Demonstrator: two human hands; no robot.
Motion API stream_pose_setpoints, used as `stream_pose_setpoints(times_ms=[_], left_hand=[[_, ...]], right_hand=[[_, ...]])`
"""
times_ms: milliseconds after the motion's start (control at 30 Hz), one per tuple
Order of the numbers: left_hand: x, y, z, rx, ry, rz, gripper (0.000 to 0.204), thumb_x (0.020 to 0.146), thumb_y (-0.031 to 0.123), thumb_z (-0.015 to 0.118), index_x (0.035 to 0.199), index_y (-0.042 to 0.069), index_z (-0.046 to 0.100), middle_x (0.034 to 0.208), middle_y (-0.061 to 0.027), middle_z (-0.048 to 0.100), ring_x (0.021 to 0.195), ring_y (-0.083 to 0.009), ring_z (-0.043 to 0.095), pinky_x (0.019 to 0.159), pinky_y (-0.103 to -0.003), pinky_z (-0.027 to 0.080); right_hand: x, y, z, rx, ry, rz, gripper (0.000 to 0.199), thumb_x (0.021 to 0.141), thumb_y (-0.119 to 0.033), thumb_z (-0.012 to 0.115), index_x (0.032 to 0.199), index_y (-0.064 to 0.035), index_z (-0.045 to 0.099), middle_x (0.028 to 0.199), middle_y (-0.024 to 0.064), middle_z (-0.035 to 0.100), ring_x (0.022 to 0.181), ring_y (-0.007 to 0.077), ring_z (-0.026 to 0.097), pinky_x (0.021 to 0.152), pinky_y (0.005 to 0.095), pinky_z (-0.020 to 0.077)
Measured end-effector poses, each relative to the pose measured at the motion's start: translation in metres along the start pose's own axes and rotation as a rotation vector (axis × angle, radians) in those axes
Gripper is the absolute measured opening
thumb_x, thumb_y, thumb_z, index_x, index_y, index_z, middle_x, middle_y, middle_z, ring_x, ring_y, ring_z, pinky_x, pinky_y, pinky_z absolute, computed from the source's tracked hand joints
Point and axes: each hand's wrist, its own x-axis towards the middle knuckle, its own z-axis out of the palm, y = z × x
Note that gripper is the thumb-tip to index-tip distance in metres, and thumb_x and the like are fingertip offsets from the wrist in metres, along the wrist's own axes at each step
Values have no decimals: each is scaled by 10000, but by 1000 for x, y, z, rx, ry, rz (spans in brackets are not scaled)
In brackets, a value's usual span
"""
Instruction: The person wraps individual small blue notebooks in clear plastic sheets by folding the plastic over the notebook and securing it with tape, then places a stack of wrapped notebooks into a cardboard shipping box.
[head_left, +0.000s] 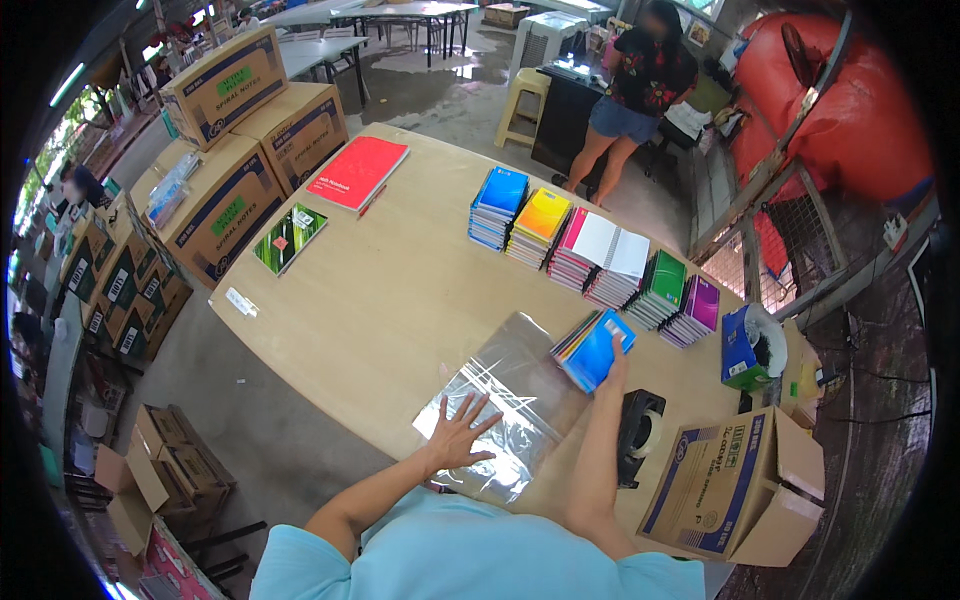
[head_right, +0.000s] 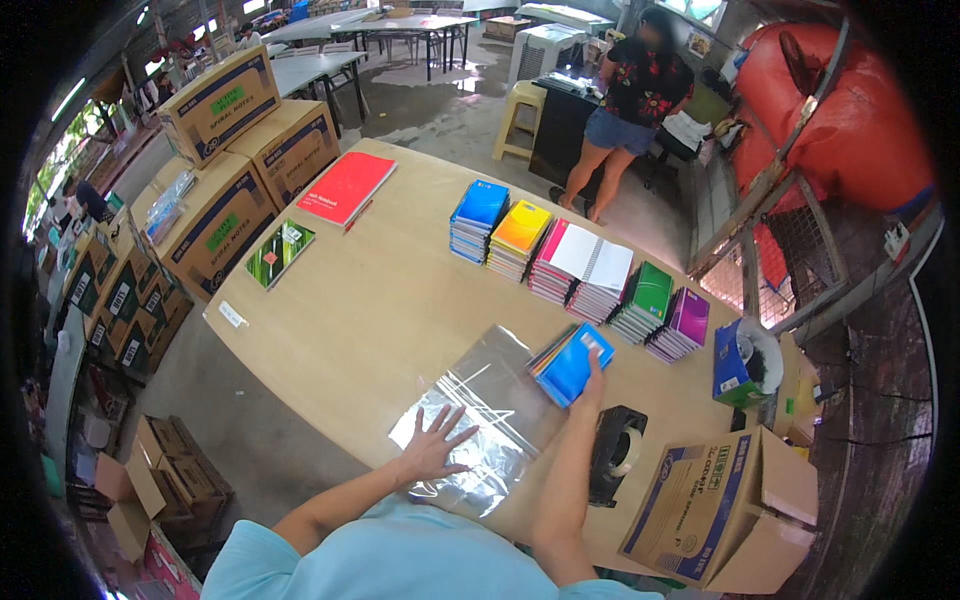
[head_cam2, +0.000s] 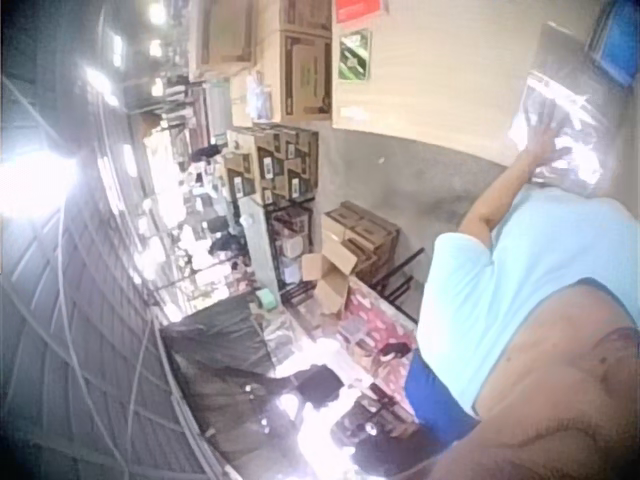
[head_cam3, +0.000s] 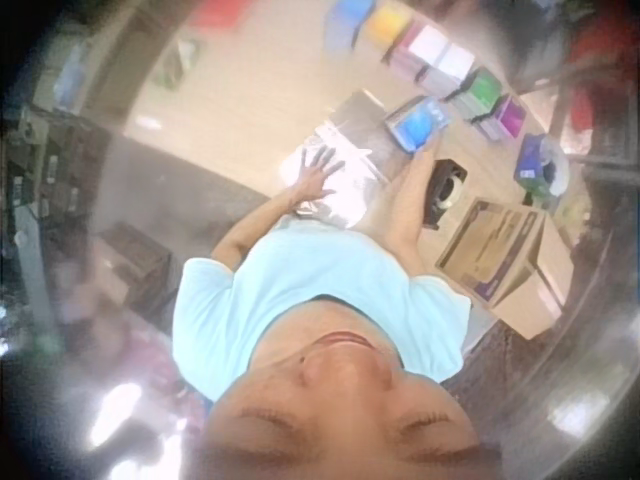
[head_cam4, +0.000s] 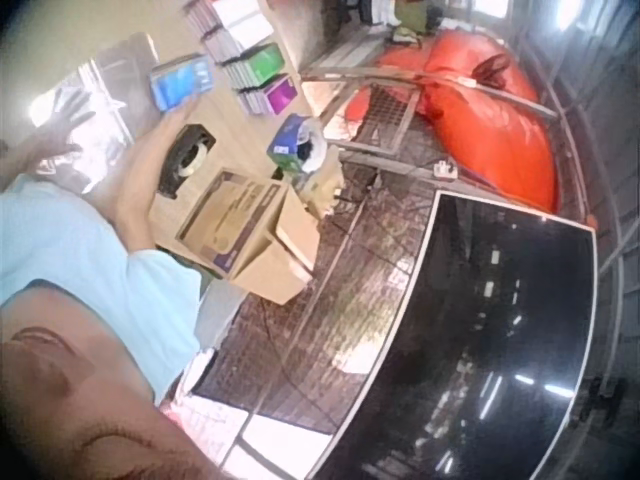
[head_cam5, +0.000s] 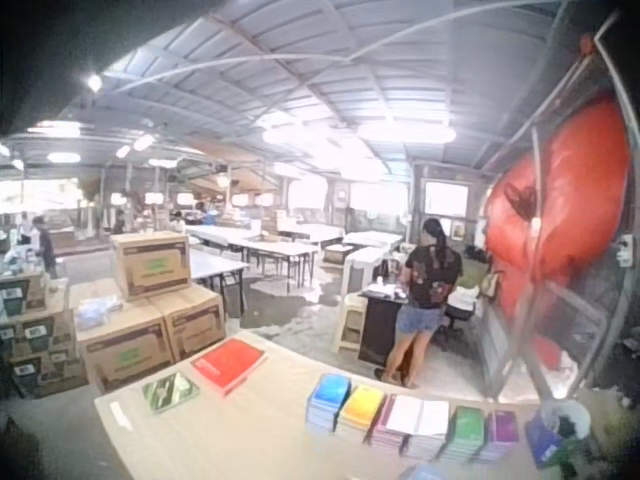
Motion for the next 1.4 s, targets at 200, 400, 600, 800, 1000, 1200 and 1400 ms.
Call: stream_pose_setpoints(times_ms=[200, 400, 600, 800, 1000, 1200, 1400], left_hand=[[-13, 3, -13, -94, 33, -115, 860, 830, 664, 549, 1518, 223, 282, 1572, -171, 205, 1441, -393, 206, 1054, -726, 138], [-7, -38, -15, -109, 286, -350, 647, 886, 354, 591, 1452, 117, 382, 1501, -169, 322, 1400, -372, 286, 1099, -631, 194], [30, -74, -10, -8, 224, -221, 673, 911, 382, 501, 1494, 102, 315, 1582, -84, 248, 1441, -356, 241, 1100, -677, 156], [17, -77, -8, 0, 263, -263, 731, 911, 442, 489, 1512, 90, 267, 1581, -100, 249, 1450, -372, 212, 1104, -691, 109], [16, -76, -11, 23, 276, -290, 725, 914, 485, 474, 1503, 99, 300, 1577, -75, 271, 1448, -357, 227, 1109, -690, 88], [22, -76, 1, 84, 199, -270, 751, 920, 505, 434, 1534, 130, 221, 1603, -73, 193, 1468, -350, 167, 1112, -693, 74], [15, -87, 5, 132, 216, -294, 745, 916, 546, 423, 1528, 156, 253, 1593, -61, 226, 1464, -345, 182, 1091, -718, 97]], right_hand=[[56, -32, -42, -667, 547, -198, 670, 807, -449, 754, 1241, 24, 560, 1133, 217, 642, 937, 369, 652, 850, 492, 509], [-4, -21, 16, -1378, 696, -910, 784, 840, -358, 707, 1402, 61, 356, 1449, 282, 367, 1354, 400, 323, 1109, 476, 268], [-122, 175, 105, -1652, -629, -964, 607, 905, -324, 514, 1436, -53, 399, 1456, 196, 422, 1369, 360, 367, 1132, 527, 243], [-124, 126, 54, -1980, -659, -859, 825, 875, -681, 448, 1514, -184, 289, 1579, 44, 272, 1444, 304, 262, 1119, 643, 166], [-111, 91, 0, -1846, -194, -679, 732, 915, -568, 484, 1509, -180, 302, 1576, 46, 279, 1429, 340, 284, 1120, 659, 135], [-120, 92, 56, -1686, -198, -842, 677, 916, -462, 538, 1434, -46, 405, 1490, 184, 390, 1387, 411, 324, 1133, 584, 189], [-132, 173, 117, -1714, -805, -1010, 561, 919, -447, 547, 1410, -187, 470, 1464, 117, 449, 1380, 316, 372, 1107, 495, 309]])
